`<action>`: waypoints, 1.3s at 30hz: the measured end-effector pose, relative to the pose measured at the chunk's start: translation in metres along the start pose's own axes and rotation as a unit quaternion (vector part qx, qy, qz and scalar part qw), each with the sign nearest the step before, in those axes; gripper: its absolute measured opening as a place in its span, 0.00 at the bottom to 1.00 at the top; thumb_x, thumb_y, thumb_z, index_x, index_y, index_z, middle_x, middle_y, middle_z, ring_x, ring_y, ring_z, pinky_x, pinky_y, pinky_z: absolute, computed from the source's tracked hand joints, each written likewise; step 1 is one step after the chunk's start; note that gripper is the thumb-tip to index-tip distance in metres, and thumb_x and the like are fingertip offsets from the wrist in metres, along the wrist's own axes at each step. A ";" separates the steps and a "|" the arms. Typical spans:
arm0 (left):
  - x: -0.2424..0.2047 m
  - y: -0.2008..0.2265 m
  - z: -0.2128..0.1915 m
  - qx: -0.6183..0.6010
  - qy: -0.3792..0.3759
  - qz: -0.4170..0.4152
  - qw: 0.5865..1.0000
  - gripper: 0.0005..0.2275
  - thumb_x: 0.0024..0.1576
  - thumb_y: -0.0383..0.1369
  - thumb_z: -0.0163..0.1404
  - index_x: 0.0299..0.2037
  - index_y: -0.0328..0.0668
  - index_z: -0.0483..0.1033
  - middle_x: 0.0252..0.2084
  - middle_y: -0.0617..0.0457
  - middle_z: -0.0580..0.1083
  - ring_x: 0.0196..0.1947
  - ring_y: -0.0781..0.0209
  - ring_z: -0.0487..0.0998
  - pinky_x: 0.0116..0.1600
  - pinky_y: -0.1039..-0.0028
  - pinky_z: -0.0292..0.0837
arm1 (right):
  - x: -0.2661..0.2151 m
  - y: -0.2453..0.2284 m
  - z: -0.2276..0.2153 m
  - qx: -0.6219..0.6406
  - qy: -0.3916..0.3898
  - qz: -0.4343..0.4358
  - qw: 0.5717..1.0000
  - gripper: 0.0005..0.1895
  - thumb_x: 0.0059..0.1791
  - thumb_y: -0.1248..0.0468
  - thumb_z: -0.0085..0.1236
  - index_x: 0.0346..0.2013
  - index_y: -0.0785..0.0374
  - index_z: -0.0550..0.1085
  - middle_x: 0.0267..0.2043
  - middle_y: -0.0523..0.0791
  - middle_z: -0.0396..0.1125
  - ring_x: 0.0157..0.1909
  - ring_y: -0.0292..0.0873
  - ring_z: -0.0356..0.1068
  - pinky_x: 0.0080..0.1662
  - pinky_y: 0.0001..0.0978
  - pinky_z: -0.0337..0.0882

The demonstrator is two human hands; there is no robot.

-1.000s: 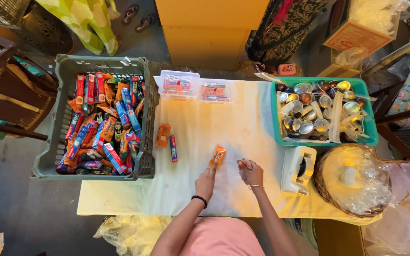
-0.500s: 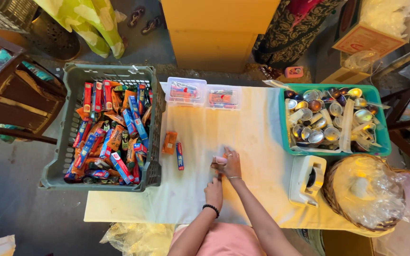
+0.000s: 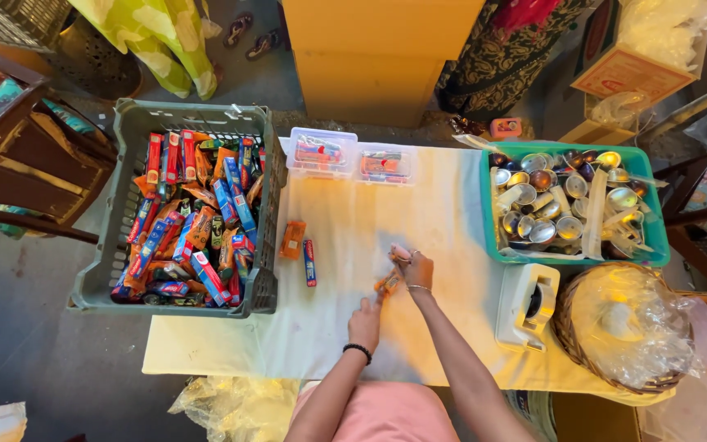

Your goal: The person sorts small snack packets from a large green crate onto a table. They pick up individual packets, wipe them with a white cloth, and place them into smaller clear plastic containers or back into the crate. The task involves handling various colorful snack wrappers.

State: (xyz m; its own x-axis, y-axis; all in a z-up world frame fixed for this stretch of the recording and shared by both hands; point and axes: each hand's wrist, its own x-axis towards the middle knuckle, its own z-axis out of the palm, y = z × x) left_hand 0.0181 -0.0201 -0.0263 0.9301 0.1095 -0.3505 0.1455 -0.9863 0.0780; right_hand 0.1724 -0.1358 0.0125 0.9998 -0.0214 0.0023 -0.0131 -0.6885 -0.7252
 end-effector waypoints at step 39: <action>-0.037 0.001 -0.032 -0.065 0.030 0.071 0.995 0.34 0.58 0.24 0.44 0.72 0.80 0.56 0.46 0.49 0.66 0.43 0.49 0.72 0.35 0.65 0.79 | -0.033 0.052 0.008 -0.023 -0.022 0.133 0.991 0.12 0.44 0.58 0.65 0.36 0.62 0.82 0.32 0.54 0.75 0.34 0.52 0.78 0.37 0.43 0.75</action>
State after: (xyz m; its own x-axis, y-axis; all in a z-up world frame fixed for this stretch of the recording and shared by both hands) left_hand -0.0052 -0.0212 0.0161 0.9624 -0.0183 -0.2709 0.0501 -0.9686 0.2435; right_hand 0.1387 -0.1649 -0.0306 0.9608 -0.1751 -0.2149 -0.2752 -0.6954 -0.6638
